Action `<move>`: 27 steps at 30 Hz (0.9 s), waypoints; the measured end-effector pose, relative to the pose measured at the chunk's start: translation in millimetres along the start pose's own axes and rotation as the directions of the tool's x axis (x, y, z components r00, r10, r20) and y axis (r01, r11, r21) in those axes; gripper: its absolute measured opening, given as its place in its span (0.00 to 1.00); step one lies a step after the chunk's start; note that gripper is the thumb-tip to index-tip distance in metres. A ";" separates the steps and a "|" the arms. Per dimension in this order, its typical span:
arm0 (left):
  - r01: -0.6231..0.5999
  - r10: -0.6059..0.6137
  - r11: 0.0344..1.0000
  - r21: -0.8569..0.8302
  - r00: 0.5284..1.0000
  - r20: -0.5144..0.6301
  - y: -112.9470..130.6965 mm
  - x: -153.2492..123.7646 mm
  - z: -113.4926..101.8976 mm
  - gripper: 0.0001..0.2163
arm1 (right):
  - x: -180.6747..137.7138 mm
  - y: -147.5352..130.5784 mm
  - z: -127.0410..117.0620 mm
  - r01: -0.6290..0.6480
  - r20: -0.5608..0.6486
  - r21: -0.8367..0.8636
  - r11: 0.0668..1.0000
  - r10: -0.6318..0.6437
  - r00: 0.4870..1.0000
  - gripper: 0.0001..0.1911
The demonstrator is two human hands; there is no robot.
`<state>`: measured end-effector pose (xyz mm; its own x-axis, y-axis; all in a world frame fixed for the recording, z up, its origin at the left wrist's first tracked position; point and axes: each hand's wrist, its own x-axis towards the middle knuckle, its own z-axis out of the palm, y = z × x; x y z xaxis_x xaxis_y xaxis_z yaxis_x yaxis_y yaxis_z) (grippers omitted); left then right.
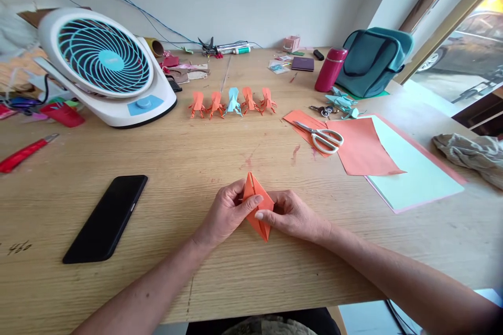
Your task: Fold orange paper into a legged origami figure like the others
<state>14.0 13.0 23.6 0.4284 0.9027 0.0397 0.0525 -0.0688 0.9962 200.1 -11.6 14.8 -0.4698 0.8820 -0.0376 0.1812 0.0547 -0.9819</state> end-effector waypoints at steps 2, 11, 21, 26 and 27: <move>0.001 -0.001 0.999 -0.033 1.000 0.007 -0.7 -0.6 2.6 0.16 | 0.3 -0.8 2.0 -0.020 -0.012 0.016 1.000 0.020 1.000 0.25; 0.077 -0.076 0.997 -0.023 0.997 0.013 2.2 -3.0 5.5 0.16 | -1.0 -0.2 5.9 -0.052 -0.018 0.040 0.998 0.052 0.998 0.26; 0.047 -0.046 0.999 0.007 0.999 -0.008 5.4 -4.6 5.4 0.16 | -3.8 0.4 5.4 -0.076 0.024 0.011 0.997 0.076 0.997 0.25; 0.038 -0.037 0.999 0.026 0.998 -0.058 3.8 -4.4 4.2 0.21 | -4.1 -2.6 5.6 -0.025 0.031 -0.066 0.998 0.028 0.999 0.23; 0.040 -0.039 0.999 0.024 0.998 -0.053 3.4 -4.2 3.7 0.21 | -4.2 -3.1 6.0 -0.024 0.030 -0.074 0.997 0.026 0.999 0.22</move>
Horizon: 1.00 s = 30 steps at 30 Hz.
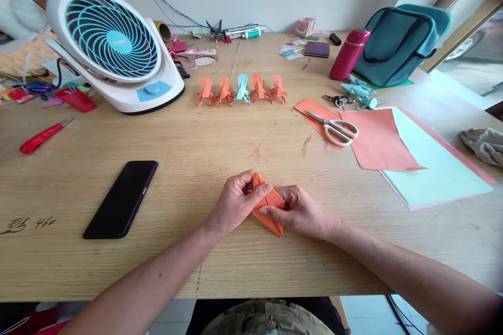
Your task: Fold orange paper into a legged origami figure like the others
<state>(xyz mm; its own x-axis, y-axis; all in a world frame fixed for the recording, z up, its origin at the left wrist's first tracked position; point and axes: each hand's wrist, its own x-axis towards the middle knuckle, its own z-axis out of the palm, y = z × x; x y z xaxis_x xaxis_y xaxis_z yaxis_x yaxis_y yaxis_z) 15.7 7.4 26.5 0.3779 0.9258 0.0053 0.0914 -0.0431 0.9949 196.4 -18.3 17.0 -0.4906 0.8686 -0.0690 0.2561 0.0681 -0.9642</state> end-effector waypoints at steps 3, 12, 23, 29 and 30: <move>0.002 -0.002 1.000 -0.009 1.000 0.010 -1.6 0.7 -0.8 0.20 | -0.3 -0.4 1.2 -0.020 0.005 0.000 1.000 0.020 1.000 0.20; -0.043 0.043 0.997 0.065 0.999 -0.010 2.1 0.1 1.1 0.18 | -0.5 2.0 2.5 0.009 -0.015 -0.015 1.000 -0.009 1.000 0.25; -0.035 0.036 0.998 -0.052 0.999 0.011 1.9 1.7 -2.0 0.21 | -0.4 0.3 1.3 -0.031 -0.023 0.028 0.999 0.032 0.999 0.28; -0.035 0.034 0.999 0.014 0.998 0.059 -0.5 -1.1 -3.1 0.21 | 4.3 -6.4 -0.6 -0.046 -0.251 0.219 0.975 0.102 0.963 0.31; -0.054 0.051 0.998 0.044 0.997 0.058 -0.6 -1.2 -2.6 0.20 | 4.6 -6.5 -0.5 -0.040 -0.276 0.228 0.973 0.104 0.956 0.31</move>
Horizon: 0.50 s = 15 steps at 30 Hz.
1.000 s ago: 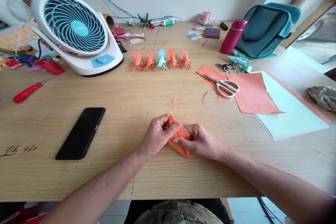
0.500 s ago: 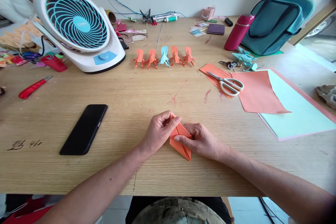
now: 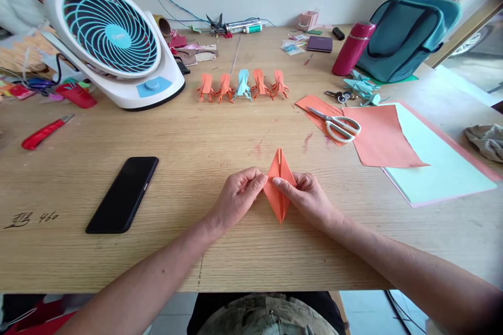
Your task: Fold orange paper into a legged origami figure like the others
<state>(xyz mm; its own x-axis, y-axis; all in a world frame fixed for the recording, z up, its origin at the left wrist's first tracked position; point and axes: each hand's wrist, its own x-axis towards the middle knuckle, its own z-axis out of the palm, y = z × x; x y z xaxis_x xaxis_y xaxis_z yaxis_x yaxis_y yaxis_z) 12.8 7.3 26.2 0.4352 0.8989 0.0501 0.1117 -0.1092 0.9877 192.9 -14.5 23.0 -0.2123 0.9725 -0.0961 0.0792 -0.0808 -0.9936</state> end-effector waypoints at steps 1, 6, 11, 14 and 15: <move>-0.021 0.021 0.999 0.026 1.000 -0.003 -0.2 0.2 0.5 0.19 | 0.1 0.2 0.1 0.003 -0.019 0.007 1.000 -0.003 1.000 0.31; -0.167 0.175 0.972 0.167 0.984 -0.035 -2.5 1.7 1.3 0.16 | -1.1 1.7 0.4 0.018 -0.023 0.009 1.000 -0.018 1.000 0.31; -0.240 0.260 0.931 0.275 0.965 -0.036 -3.8 1.6 0.0 0.15 | -0.7 2.6 1.9 0.002 0.013 -0.002 1.000 -0.002 1.000 0.32; -0.210 0.223 0.943 0.257 0.975 -0.022 -4.1 1.2 -0.1 0.15 | -0.3 4.7 2.5 0.018 -0.007 -0.012 1.000 -0.018 1.000 0.32; -0.196 0.207 0.948 0.252 0.978 -0.015 -4.0 1.0 -0.3 0.15 | -0.4 5.2 2.7 0.024 -0.006 -0.006 1.000 -0.024 1.000 0.31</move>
<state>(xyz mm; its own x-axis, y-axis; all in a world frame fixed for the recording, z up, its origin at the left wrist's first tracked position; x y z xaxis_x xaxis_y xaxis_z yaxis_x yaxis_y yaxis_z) 12.5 8.8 22.3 0.4354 0.8632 0.2555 0.2457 -0.3870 0.8888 190.8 -15.9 17.8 -0.2081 0.9754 -0.0723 0.0795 -0.0568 -0.9952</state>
